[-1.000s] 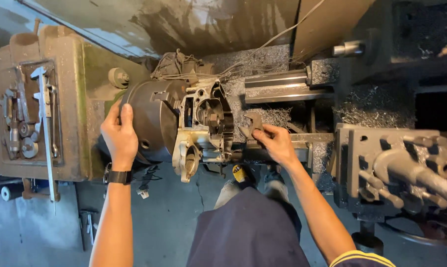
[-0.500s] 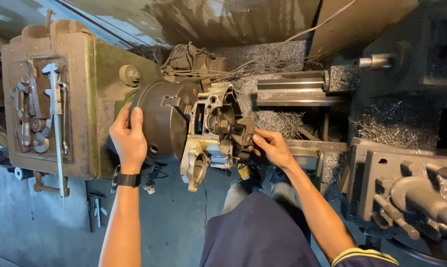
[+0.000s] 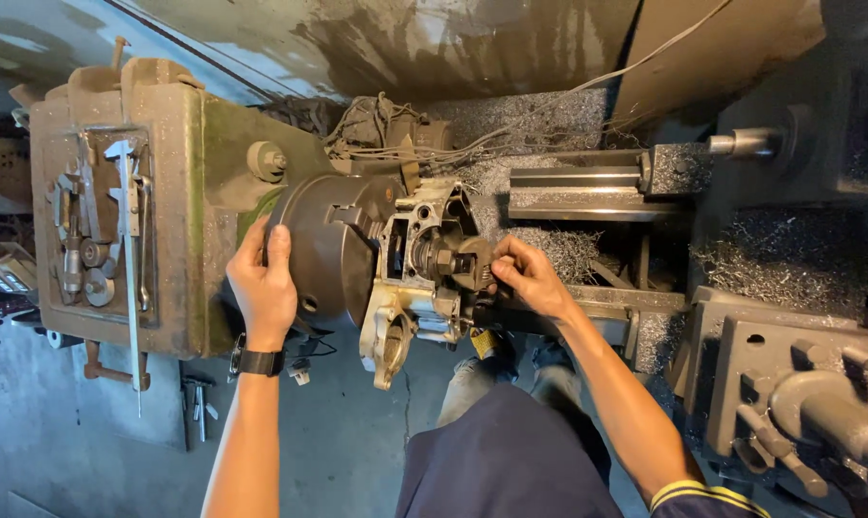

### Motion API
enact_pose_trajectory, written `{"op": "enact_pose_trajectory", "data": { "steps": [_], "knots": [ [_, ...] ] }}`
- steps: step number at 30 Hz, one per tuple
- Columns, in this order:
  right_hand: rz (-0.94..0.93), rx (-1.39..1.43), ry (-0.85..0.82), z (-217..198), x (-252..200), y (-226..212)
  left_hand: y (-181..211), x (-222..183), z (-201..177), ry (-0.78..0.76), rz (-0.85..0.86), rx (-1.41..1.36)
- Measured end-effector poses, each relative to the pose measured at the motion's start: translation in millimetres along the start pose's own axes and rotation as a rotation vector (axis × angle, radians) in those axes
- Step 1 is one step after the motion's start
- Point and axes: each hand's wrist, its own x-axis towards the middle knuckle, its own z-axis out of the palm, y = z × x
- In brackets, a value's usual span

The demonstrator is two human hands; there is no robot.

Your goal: Operating a lathe to machine an engine component and then fitting it into an engine casing.

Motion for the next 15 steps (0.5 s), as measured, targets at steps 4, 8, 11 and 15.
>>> {"op": "enact_pose_trajectory", "data": {
  "steps": [4, 8, 11, 15],
  "knots": [
    [-0.029, 0.014, 0.002, -2.6, 8.5, 5.9, -4.4, -0.2, -1.0, 0.007, -0.008, 0.009],
    [-0.055, 0.021, -0.064, -4.0, 15.6, -4.8, -6.7, 0.5, -0.3, 0.010, -0.019, -0.005],
    [-0.034, 0.084, -0.163, -14.3, 28.0, 2.5, -5.1, 0.1, -0.1, 0.011, -0.020, -0.017],
    [-0.046, -0.019, -0.193, -6.2, 33.5, -9.5, 1.5, 0.2, -1.2, 0.013, -0.027, 0.017]
  ]
}}
